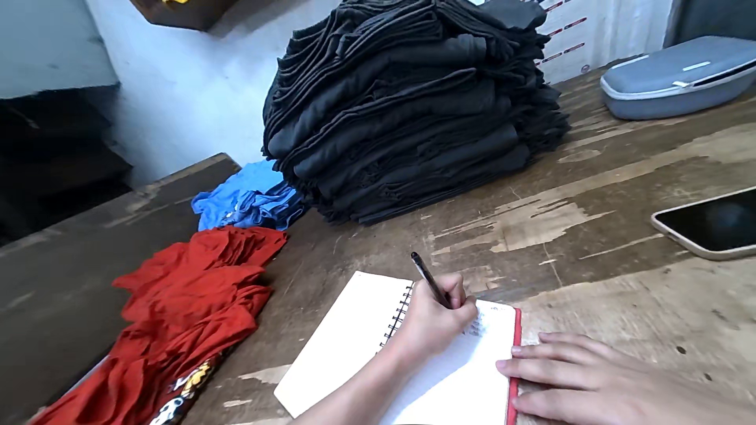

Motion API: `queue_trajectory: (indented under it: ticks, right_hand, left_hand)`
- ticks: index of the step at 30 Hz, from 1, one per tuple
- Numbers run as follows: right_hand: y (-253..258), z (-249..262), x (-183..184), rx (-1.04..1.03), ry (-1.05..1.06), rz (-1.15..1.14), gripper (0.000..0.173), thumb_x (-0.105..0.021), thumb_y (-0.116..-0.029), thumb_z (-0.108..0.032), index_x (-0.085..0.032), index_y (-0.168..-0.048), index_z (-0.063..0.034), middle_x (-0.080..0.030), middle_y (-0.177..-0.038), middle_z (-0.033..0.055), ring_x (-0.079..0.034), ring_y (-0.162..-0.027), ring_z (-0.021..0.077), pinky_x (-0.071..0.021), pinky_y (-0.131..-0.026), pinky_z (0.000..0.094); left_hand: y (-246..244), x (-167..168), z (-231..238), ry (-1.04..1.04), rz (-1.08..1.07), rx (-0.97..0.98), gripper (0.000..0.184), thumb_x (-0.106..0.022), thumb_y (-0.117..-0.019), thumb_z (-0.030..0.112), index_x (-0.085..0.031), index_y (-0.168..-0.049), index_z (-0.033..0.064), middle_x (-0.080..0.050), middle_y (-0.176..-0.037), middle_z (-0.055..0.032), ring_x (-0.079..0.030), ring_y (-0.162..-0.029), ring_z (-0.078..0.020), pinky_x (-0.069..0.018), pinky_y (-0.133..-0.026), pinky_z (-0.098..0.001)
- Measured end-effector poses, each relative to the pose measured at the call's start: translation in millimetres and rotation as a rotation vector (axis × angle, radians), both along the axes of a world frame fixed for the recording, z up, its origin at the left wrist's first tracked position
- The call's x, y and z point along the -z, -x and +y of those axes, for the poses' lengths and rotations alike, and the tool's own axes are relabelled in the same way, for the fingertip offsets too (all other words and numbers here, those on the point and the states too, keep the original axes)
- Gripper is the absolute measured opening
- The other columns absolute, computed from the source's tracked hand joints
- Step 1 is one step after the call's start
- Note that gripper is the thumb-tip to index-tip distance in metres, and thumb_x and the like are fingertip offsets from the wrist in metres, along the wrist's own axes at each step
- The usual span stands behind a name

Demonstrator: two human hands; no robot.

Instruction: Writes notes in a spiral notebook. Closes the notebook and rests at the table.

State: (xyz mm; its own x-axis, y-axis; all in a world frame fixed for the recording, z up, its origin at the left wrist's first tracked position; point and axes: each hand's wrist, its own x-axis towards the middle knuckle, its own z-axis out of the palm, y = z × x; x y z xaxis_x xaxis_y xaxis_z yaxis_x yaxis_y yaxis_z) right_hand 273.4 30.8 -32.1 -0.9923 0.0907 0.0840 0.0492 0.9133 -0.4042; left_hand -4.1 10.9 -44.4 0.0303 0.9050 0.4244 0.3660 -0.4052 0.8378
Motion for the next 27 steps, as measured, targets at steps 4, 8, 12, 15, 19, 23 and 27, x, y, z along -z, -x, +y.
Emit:
queue_trajectory:
  ticks: [4, 8, 12, 15, 19, 23, 27]
  right_hand:
    - [0.1, 0.0, -0.7, 0.001, -0.001, -0.007, 0.078, -0.045, -0.0952, -0.074, -0.055, -0.15, -0.0188, -0.038, -0.166, 0.0031, -0.03, -0.155, 0.028, -0.0204, -0.126, 0.0577]
    - [0.1, -0.1, -0.6, 0.001, 0.0, -0.004, 0.078, -0.046, -0.0949, -0.074, -0.056, -0.149, -0.0189, -0.038, -0.166, 0.0031, -0.031, -0.155, 0.0282, -0.0207, -0.126, 0.0583]
    - [-1.2, -0.1, 0.7, 0.007, 0.005, 0.013, 0.077, -0.046, -0.0955, -0.073, -0.056, -0.149, -0.0187, -0.04, -0.165, 0.0035, -0.032, -0.155, 0.0276, -0.0211, -0.126, 0.0577]
    - [-1.1, -0.6, -0.5, 0.001, 0.012, 0.017, 0.076, -0.047, -0.0958, -0.072, -0.056, -0.149, -0.018, -0.04, -0.165, 0.0044, -0.032, -0.155, 0.0285, -0.0206, -0.126, 0.0577]
    - [-1.8, -0.4, 0.7, 0.007, 0.007, 0.018, 0.077, -0.045, -0.0955, -0.073, -0.055, -0.15, -0.0198, -0.04, -0.165, 0.0031, -0.031, -0.155, 0.0273, -0.0208, -0.126, 0.0564]
    - [-1.2, -0.4, 0.4, 0.004, 0.001, 0.011, 0.077, -0.045, -0.0954, -0.073, -0.055, -0.15, -0.0195, -0.04, -0.165, 0.0037, -0.032, -0.154, 0.0286, -0.0218, -0.125, 0.0569]
    - [-1.4, -0.5, 0.0, 0.01, 0.01, 0.009, 0.078, -0.045, -0.095, -0.074, -0.054, -0.151, -0.0203, -0.039, -0.165, 0.0039, -0.032, -0.155, 0.0286, -0.0207, -0.126, 0.0567]
  left_hand:
    - [-0.5, 1.6, -0.1, -0.011, 0.004, 0.012, 0.033, -0.071, -0.0846, 0.001, -0.049, -0.064, 0.0142, -0.052, -0.06, 0.0081, -0.047, -0.056, 0.0007, -0.0372, -0.052, -0.0171]
    - [0.1, -0.9, -2.0, 0.015, 0.077, 0.025, 0.032, -0.071, -0.0844, 0.002, -0.05, -0.063, 0.0144, -0.052, -0.06, 0.0086, -0.048, -0.056, 0.0011, -0.0377, -0.052, -0.0171]
    - [-0.2, -1.2, -0.6, 0.038, 0.016, 0.014, 0.033, -0.073, -0.084, 0.002, -0.051, -0.063, 0.014, -0.053, -0.06, 0.0081, -0.049, -0.055, 0.0006, -0.0393, -0.051, -0.0174]
    - [0.7, -0.3, -2.1, 0.0, -0.061, 0.009, 0.034, -0.072, -0.0853, -0.001, -0.049, -0.064, 0.0132, -0.053, -0.061, 0.0064, -0.049, -0.056, -0.0003, -0.0398, -0.052, -0.0177]
    - [-1.1, 0.3, -1.5, -0.01, -0.007, 0.026, 0.034, -0.072, -0.0859, 0.001, -0.05, -0.064, 0.0129, -0.053, -0.061, 0.0063, -0.049, -0.056, -0.0004, -0.0395, -0.052, -0.0174]
    - [-1.2, -0.8, -2.3, 0.03, 0.039, 0.021, 0.034, -0.072, -0.0856, 0.002, -0.05, -0.063, 0.0127, -0.052, -0.059, 0.0062, -0.049, -0.055, -0.0006, -0.039, -0.051, -0.0178]
    - [-0.5, -0.4, -2.5, 0.027, 0.081, 0.043, 0.032, -0.072, -0.0856, 0.003, -0.051, -0.063, 0.0123, -0.053, -0.06, 0.0066, -0.049, -0.055, 0.0, -0.0387, -0.051, -0.0178]
